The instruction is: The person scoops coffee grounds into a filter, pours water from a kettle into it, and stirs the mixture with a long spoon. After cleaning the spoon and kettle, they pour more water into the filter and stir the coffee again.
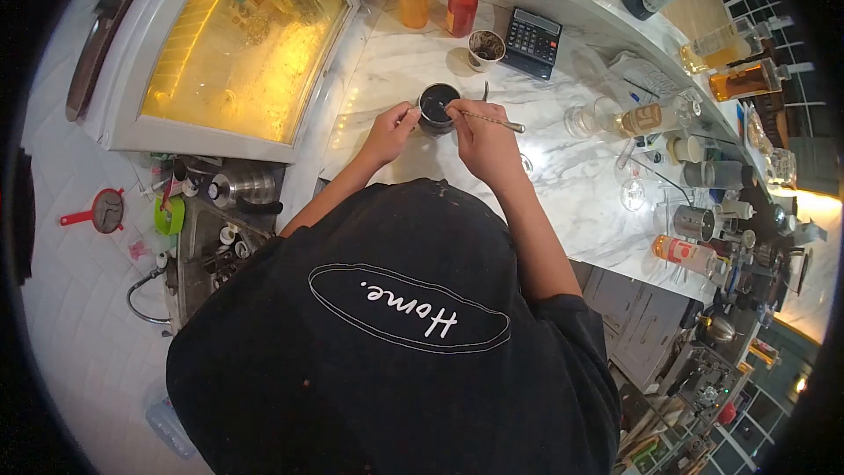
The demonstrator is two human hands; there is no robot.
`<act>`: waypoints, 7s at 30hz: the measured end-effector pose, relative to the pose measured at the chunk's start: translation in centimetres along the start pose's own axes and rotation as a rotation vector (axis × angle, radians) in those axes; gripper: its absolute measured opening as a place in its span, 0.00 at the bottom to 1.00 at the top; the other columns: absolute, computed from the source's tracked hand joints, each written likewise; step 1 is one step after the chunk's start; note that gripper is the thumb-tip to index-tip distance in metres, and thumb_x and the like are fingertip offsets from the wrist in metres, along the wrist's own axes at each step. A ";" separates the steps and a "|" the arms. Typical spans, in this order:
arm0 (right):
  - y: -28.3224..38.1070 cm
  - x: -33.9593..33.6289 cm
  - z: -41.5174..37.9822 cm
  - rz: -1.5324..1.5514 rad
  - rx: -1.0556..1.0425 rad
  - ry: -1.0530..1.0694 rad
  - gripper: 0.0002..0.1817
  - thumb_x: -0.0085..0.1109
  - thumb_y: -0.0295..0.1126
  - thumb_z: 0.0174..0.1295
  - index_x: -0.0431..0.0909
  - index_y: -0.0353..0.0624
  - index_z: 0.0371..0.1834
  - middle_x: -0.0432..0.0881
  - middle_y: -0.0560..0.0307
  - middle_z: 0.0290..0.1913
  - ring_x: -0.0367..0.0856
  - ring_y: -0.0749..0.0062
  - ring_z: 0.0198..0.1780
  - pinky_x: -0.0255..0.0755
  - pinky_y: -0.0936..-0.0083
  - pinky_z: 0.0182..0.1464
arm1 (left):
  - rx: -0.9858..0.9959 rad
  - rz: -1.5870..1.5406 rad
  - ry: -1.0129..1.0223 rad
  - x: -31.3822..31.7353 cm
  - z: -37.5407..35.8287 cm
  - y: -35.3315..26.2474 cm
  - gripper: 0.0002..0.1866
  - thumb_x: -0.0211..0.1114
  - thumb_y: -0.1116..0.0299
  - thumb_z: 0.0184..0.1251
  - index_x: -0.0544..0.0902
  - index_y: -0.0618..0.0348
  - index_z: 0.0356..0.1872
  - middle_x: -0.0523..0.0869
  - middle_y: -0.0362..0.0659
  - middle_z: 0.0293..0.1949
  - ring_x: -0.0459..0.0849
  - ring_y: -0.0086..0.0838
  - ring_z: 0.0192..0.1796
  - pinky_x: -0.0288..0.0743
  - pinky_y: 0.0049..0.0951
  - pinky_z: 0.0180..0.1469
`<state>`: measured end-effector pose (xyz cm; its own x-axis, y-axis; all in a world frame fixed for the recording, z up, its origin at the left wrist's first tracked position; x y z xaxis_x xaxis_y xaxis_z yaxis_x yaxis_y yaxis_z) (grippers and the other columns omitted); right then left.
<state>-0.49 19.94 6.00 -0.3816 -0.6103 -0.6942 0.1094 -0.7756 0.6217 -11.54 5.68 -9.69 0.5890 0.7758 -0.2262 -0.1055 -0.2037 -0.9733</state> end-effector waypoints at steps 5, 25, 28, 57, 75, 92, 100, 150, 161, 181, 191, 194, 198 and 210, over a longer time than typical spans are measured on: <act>-0.4 -0.3 -0.4 -0.011 0.029 -0.085 0.07 0.60 0.28 0.73 0.83 0.40 0.48 0.89 0.49 0.43 0.86 0.49 0.47 0.73 0.58 0.56 | 0.021 0.021 0.009 0.1 0.3 0.6 0.17 0.62 0.57 0.80 0.81 0.64 0.38 0.77 0.41 0.25 0.72 0.24 0.30 0.70 0.30 0.37; 0.3 0.7 -0.4 -0.047 0.005 -0.050 0.07 0.59 0.27 0.72 0.85 0.40 0.47 0.89 0.53 0.47 0.86 0.53 0.51 0.71 0.59 0.60 | -0.029 -0.204 0.048 1.0 0.5 1.4 0.17 0.60 0.57 0.82 0.80 0.60 0.36 0.77 0.34 0.27 0.73 0.18 0.32 0.71 0.25 0.38; 0.1 0.3 -0.3 -0.078 0.022 -0.099 0.07 0.59 0.26 0.73 0.86 0.40 0.46 0.90 0.54 0.46 0.86 0.53 0.50 0.72 0.61 0.59 | -0.036 -0.188 0.070 0.9 0.3 1.0 0.17 0.60 0.57 0.83 0.82 0.61 0.38 0.80 0.36 0.28 0.77 0.19 0.33 0.74 0.25 0.40; 0.1 -0.6 -0.1 -0.033 0.020 -0.053 0.07 0.60 0.27 0.71 0.84 0.40 0.47 0.88 0.52 0.47 0.85 0.53 0.52 0.72 0.57 0.57 | -0.285 0.055 0.204 0.9 -0.4 1.2 0.24 0.57 0.50 0.83 0.86 0.64 0.46 0.87 0.39 0.41 0.80 0.23 0.47 0.73 0.27 0.55; 0.6 0.4 0.7 0.044 0.007 0.003 0.09 0.54 0.26 0.76 0.85 0.36 0.42 0.89 0.49 0.47 0.85 0.50 0.52 0.74 0.61 0.58 | -0.284 0.036 0.201 0.9 -0.6 1.1 0.23 0.58 0.50 0.83 0.85 0.64 0.42 0.84 0.36 0.38 0.77 0.21 0.44 0.72 0.26 0.52; -1.1 0.2 1.2 0.051 0.020 -0.053 0.07 0.56 0.26 0.73 0.83 0.36 0.43 0.88 0.48 0.44 0.84 0.47 0.49 0.72 0.58 0.58 | -0.261 0.043 0.221 0.6 -0.8 0.8 0.22 0.57 0.51 0.83 0.85 0.63 0.42 0.85 0.39 0.39 0.80 0.24 0.45 0.73 0.28 0.51; 0.4 0.5 0.4 0.045 -0.029 -0.033 0.06 0.58 0.26 0.73 0.83 0.37 0.45 0.88 0.48 0.44 0.84 0.47 0.50 0.72 0.57 0.59 | -0.282 0.019 0.215 0.7 -1.0 0.6 0.22 0.57 0.51 0.83 0.84 0.63 0.41 0.84 0.38 0.37 0.79 0.23 0.44 0.73 0.27 0.51; -2.6 -0.7 0.0 0.041 0.122 -0.057 0.10 0.53 0.29 0.77 0.85 0.38 0.45 0.88 0.50 0.46 0.84 0.49 0.50 0.72 0.58 0.57 | -0.254 0.045 0.204 0.8 -0.6 -0.3 0.22 0.57 0.50 0.83 0.84 0.61 0.37 0.83 0.36 0.34 0.77 0.21 0.40 0.71 0.26 0.48; -3.0 -0.6 0.5 0.056 0.111 -0.084 0.10 0.52 0.29 0.77 0.84 0.38 0.45 0.88 0.46 0.44 0.84 0.46 0.49 0.74 0.56 0.55 | -0.254 0.042 0.206 0.8 -0.6 -0.2 0.23 0.57 0.51 0.84 0.83 0.61 0.36 0.83 0.36 0.35 0.78 0.21 0.41 0.72 0.26 0.50; -2.1 -0.1 0.5 0.077 0.112 -0.016 0.13 0.51 0.29 0.78 0.86 0.37 0.42 0.88 0.48 0.46 0.84 0.46 0.50 0.74 0.58 0.56 | -0.164 0.019 0.139 0.7 -0.2 0.4 0.23 0.59 0.50 0.81 0.84 0.61 0.35 0.83 0.37 0.29 0.76 0.22 0.32 0.72 0.28 0.39; -2.9 -0.7 -0.5 0.113 0.143 -0.033 0.12 0.53 0.29 0.77 0.86 0.37 0.42 0.88 0.50 0.47 0.84 0.49 0.50 0.74 0.59 0.57 | -0.198 0.073 0.219 0.8 0.4 0.3 0.23 0.57 0.51 0.83 0.83 0.62 0.36 0.86 0.38 0.36 0.80 0.24 0.43 0.74 0.28 0.52; -2.1 -0.2 -0.1 0.117 0.118 -0.024 0.11 0.53 0.28 0.77 0.86 0.37 0.43 0.88 0.50 0.47 0.84 0.49 0.51 0.73 0.59 0.57 | -0.206 0.056 0.222 0.8 0.5 0.6 0.23 0.57 0.51 0.83 0.82 0.61 0.35 0.86 0.39 0.37 0.80 0.24 0.44 0.74 0.28 0.53; -2.3 -0.8 0.1 0.019 0.099 -0.088 0.09 0.54 0.28 0.76 0.85 0.39 0.45 0.88 0.50 0.47 0.84 0.50 0.52 0.73 0.60 0.57 | -0.212 0.078 0.223 0.7 0.4 0.4 0.23 0.57 0.51 0.83 0.82 0.61 0.34 0.87 0.39 0.37 0.80 0.24 0.44 0.74 0.27 0.53; -1.5 -0.3 -0.2 -0.005 0.034 -0.089 0.08 0.55 0.27 0.75 0.84 0.41 0.47 0.88 0.52 0.50 0.81 0.51 0.64 0.72 0.57 0.63 | -0.183 0.063 0.221 0.8 0.5 0.5 0.22 0.57 0.52 0.83 0.82 0.61 0.34 0.84 0.37 0.35 0.78 0.22 0.41 0.72 0.26 0.50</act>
<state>-0.37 21.26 5.20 -0.4625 -0.5882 -0.6634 0.0766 -0.7719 0.6311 -11.51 6.46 -10.35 0.7486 0.6131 -0.2524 -0.0128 -0.3673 -0.9300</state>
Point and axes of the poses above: each hand's wrist, its own z-axis towards the middle knuckle, its own x-axis out of the palm, y = z × x, the point moved 9 cm from there along z, towards the middle knuckle
